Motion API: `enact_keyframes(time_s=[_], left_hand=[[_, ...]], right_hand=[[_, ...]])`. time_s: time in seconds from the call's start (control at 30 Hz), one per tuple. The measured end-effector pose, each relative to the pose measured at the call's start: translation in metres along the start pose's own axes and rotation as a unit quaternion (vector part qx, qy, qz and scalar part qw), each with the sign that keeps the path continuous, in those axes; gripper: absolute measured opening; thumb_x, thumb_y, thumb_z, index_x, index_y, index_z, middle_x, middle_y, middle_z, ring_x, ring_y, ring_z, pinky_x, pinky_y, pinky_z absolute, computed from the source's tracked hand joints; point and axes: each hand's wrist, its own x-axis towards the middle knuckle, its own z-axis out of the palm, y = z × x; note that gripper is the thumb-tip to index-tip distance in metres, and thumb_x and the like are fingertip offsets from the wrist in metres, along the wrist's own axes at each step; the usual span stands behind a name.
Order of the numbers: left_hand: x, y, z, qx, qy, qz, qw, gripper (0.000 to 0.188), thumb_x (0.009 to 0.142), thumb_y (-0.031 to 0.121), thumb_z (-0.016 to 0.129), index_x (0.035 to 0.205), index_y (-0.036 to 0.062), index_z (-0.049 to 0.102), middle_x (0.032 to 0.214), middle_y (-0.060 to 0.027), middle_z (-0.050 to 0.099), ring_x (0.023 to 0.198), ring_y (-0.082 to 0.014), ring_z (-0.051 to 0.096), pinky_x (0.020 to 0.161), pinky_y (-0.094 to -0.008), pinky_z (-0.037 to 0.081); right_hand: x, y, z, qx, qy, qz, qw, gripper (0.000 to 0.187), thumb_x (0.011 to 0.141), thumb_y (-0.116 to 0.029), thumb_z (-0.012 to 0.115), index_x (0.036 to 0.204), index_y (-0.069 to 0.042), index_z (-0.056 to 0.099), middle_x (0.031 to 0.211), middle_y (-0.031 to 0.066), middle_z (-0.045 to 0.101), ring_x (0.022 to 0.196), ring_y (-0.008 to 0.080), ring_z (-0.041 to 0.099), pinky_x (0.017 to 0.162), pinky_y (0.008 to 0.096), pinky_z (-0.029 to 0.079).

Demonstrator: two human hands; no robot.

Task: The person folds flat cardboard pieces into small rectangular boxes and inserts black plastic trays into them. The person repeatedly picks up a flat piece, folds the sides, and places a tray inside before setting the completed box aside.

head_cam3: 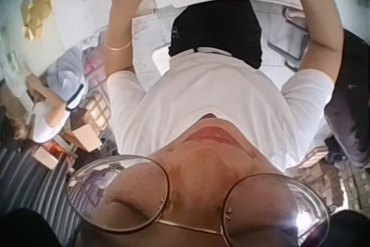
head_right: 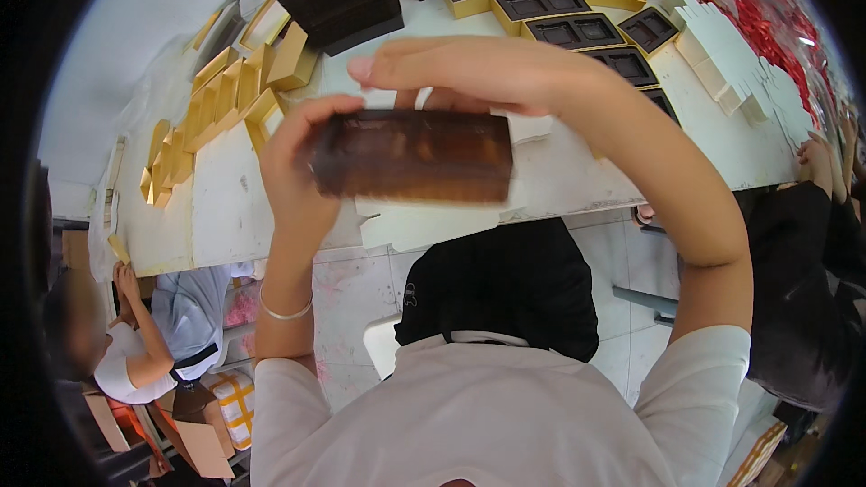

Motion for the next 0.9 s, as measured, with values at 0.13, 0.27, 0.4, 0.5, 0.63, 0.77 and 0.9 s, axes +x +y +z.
enact_keyframes(time_s=[0.13,0.27,0.4,0.5,0.63,0.77,0.9], left_hand=[[-0.001,-0.017,0.009,-0.055,0.073,-0.066,0.994,0.045,0.064,-0.012,0.069,0.106,0.0040,0.063,0.093,-0.0055,0.066,0.079,-0.0150,0.062,0.067,-0.0242,0.048],[-0.006,0.000,-0.003,0.028,-0.080,-0.103,0.991,0.073,0.070,0.005,0.076,0.136,0.0102,0.045,0.121,-0.0087,0.057,0.086,-0.0164,0.056,0.076,-0.0271,0.048],[-0.025,-0.003,-0.011,-0.003,-0.225,-0.160,0.961,0.101,0.068,0.017,0.083,0.151,0.0148,0.024,0.131,-0.0091,0.049,0.081,-0.0172,0.047,0.075,-0.0276,0.045],[-0.026,-0.002,-0.004,-0.023,-0.224,-0.191,0.955,0.095,0.069,0.012,0.081,0.149,0.0136,0.029,0.125,-0.0092,0.051,0.087,-0.0176,0.050,0.076,-0.0279,0.045],[-0.021,-0.014,-0.005,-0.028,-0.238,-0.188,0.953,0.083,0.070,0.010,0.080,0.143,0.0109,0.041,0.119,-0.0079,0.053,0.091,-0.0173,0.052,0.076,-0.0279,0.045],[-0.016,-0.019,-0.016,-0.043,-0.265,-0.185,0.945,0.074,0.069,0.009,0.079,0.136,0.0083,0.049,0.118,-0.0069,0.053,0.094,-0.0173,0.052,0.076,-0.0274,0.045],[-0.011,-0.022,-0.014,-0.045,-0.283,-0.170,0.943,0.074,0.069,0.010,0.080,0.136,0.0080,0.049,0.118,-0.0068,0.053,0.096,-0.0168,0.052,0.078,-0.0273,0.045]], right_hand=[[-0.025,-0.011,0.001,-0.200,-0.011,-0.143,0.969,0.060,0.084,-0.046,0.066,0.131,-0.011,0.053,0.114,0.0078,0.058,0.099,0.0170,0.058,0.082,0.0303,0.046],[-0.031,0.008,-0.003,-0.394,0.065,-0.236,0.886,0.040,0.075,-0.016,0.072,0.113,-0.007,0.063,0.094,0.0095,0.060,0.085,0.0280,0.056,0.077,0.0352,0.047],[-0.036,0.021,-0.010,-0.473,0.023,-0.245,0.846,0.039,0.071,-0.012,0.072,0.109,-0.007,0.064,0.093,0.0074,0.059,0.090,0.0269,0.052,0.082,0.0368,0.045],[-0.026,0.039,0.009,-0.502,0.015,-0.247,0.828,0.041,0.076,-0.019,0.072,0.115,-0.009,0.061,0.100,0.0086,0.056,0.093,0.0269,0.051,0.085,0.0384,0.044],[-0.022,0.046,0.014,-0.413,0.013,-0.255,0.874,0.046,0.085,-0.032,0.067,0.125,-0.013,0.055,0.123,0.0152,0.049,0.114,0.0316,0.047,0.095,0.0402,0.041],[-0.041,0.032,-0.004,-0.380,0.004,-0.248,0.891,0.051,0.083,-0.023,0.068,0.131,-0.012,0.054,0.139,0.0191,0.039,0.127,0.0340,0.043,0.098,0.0415,0.042],[-0.058,0.041,-0.008,-0.502,0.007,-0.264,0.824,0.044,0.072,-0.002,0.068,0.116,-0.001,0.062,0.127,0.0202,0.051,0.106,0.0304,0.058,0.082,0.0369,0.053]])
